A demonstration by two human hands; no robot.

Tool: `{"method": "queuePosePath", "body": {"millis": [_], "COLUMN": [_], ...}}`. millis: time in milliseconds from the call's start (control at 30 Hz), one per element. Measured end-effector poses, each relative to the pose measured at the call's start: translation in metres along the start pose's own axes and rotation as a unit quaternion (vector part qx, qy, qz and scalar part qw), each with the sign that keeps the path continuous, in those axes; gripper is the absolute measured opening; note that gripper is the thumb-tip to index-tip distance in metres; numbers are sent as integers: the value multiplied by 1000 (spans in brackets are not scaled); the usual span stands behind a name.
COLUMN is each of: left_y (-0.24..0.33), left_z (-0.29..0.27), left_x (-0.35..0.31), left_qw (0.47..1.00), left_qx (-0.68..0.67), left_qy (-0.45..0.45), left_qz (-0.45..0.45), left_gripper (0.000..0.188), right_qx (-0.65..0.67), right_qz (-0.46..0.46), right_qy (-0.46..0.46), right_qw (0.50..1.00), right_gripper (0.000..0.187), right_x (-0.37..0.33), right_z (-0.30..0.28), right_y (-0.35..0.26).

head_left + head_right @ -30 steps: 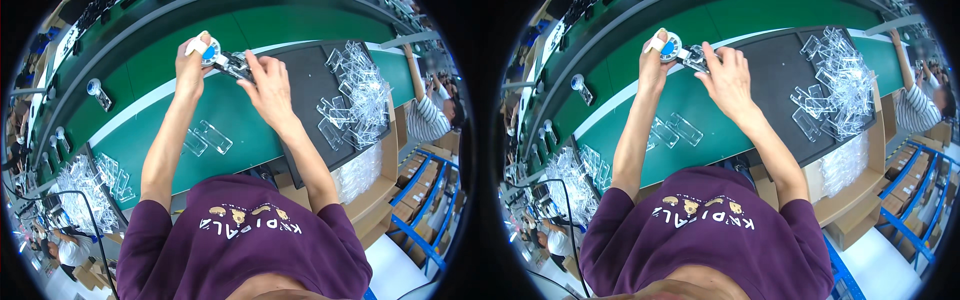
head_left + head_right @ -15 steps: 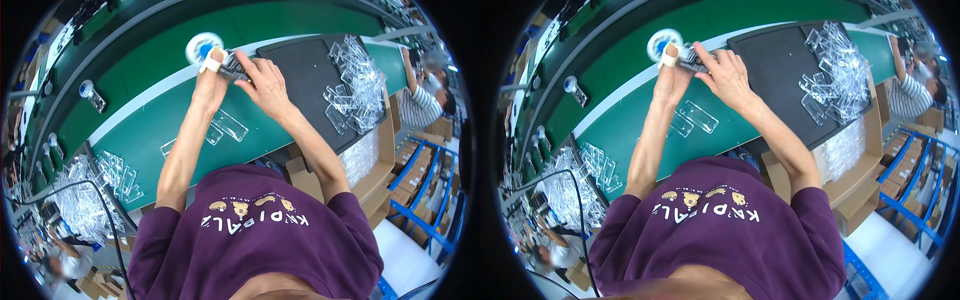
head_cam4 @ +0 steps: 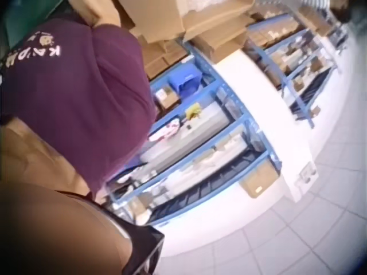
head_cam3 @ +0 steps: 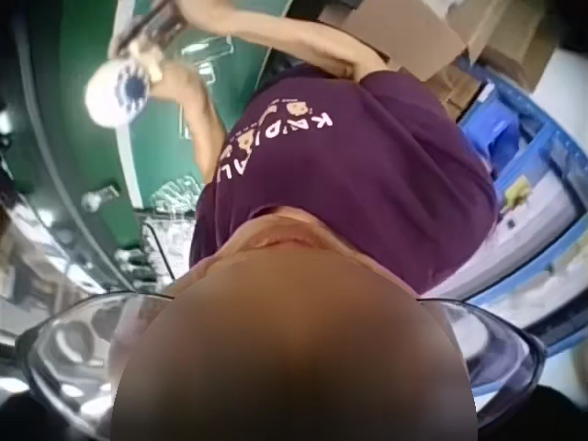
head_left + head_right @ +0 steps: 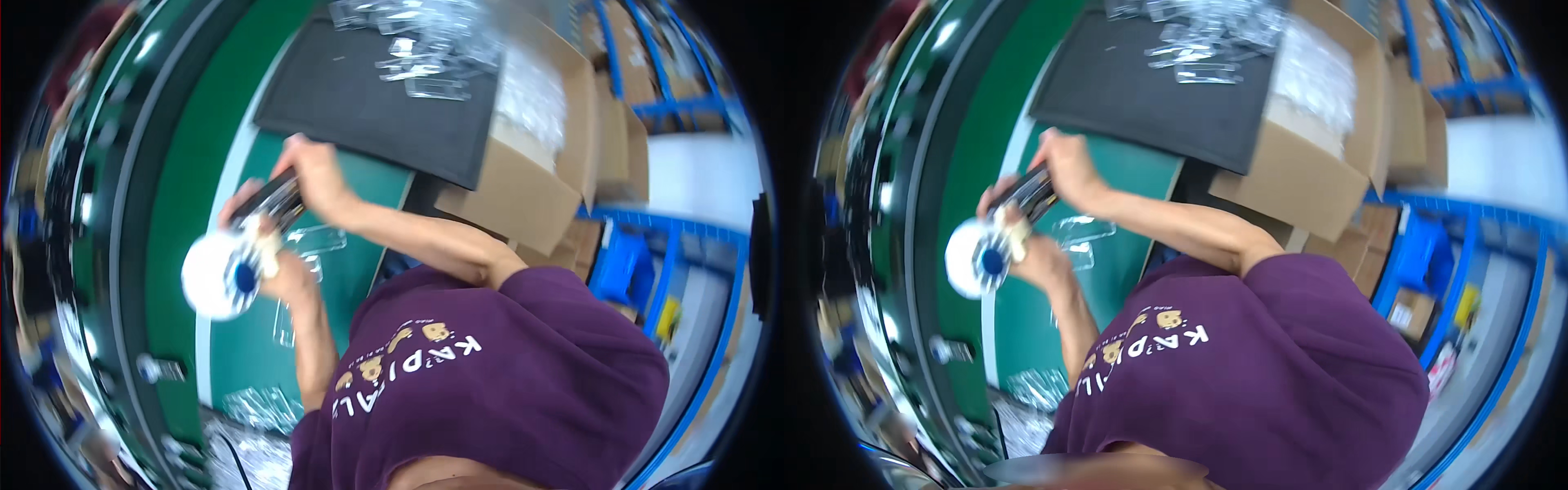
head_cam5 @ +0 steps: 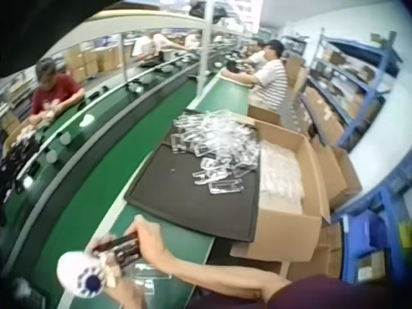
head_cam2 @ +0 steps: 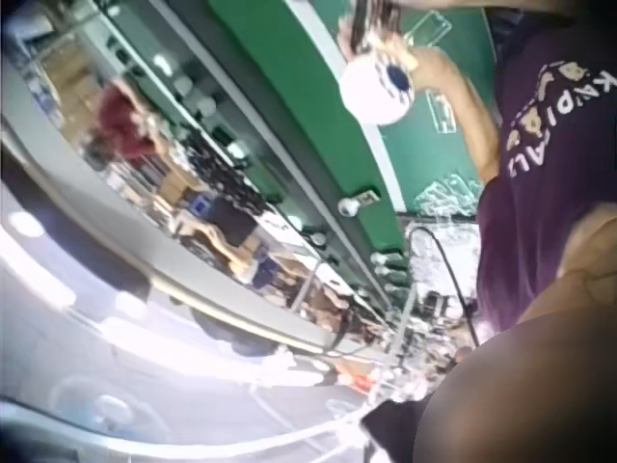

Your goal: Packaging small components into plastic bags and using a handheld device at a factory workstation.

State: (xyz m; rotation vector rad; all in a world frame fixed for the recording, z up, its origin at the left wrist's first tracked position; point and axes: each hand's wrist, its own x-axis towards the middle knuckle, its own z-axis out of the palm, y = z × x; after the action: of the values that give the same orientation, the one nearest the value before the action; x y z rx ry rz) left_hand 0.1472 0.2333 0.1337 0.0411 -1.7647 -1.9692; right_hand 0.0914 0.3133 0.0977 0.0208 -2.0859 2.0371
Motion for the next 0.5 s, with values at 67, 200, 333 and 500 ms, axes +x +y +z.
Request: {"method": "queuePosePath", "body": {"millis": [67, 200, 333, 500], "left_y": [13, -31, -119, -124], "left_z": [9, -30, -180, -143], "left_x": [8, 92, 198, 198], "left_qw": [999, 986, 960, 814], "left_qx": [-47, -56, 136, 561], "left_qy": [4, 8, 149, 148], "left_qz": [10, -156, -196, -33], "left_gripper": [38, 40, 45, 51], "right_qx": [116, -134, -140, -451], "right_qz": [177, -71, 33, 284], "right_qy": [-44, -43, 57, 245], "right_qw": [976, 987, 988, 810], "right_gripper": [35, 29, 33, 37], "right_x": [7, 9, 1, -63], "right_z": [-5, -66, -256, -509], "right_y": [-17, -20, 26, 103]}}
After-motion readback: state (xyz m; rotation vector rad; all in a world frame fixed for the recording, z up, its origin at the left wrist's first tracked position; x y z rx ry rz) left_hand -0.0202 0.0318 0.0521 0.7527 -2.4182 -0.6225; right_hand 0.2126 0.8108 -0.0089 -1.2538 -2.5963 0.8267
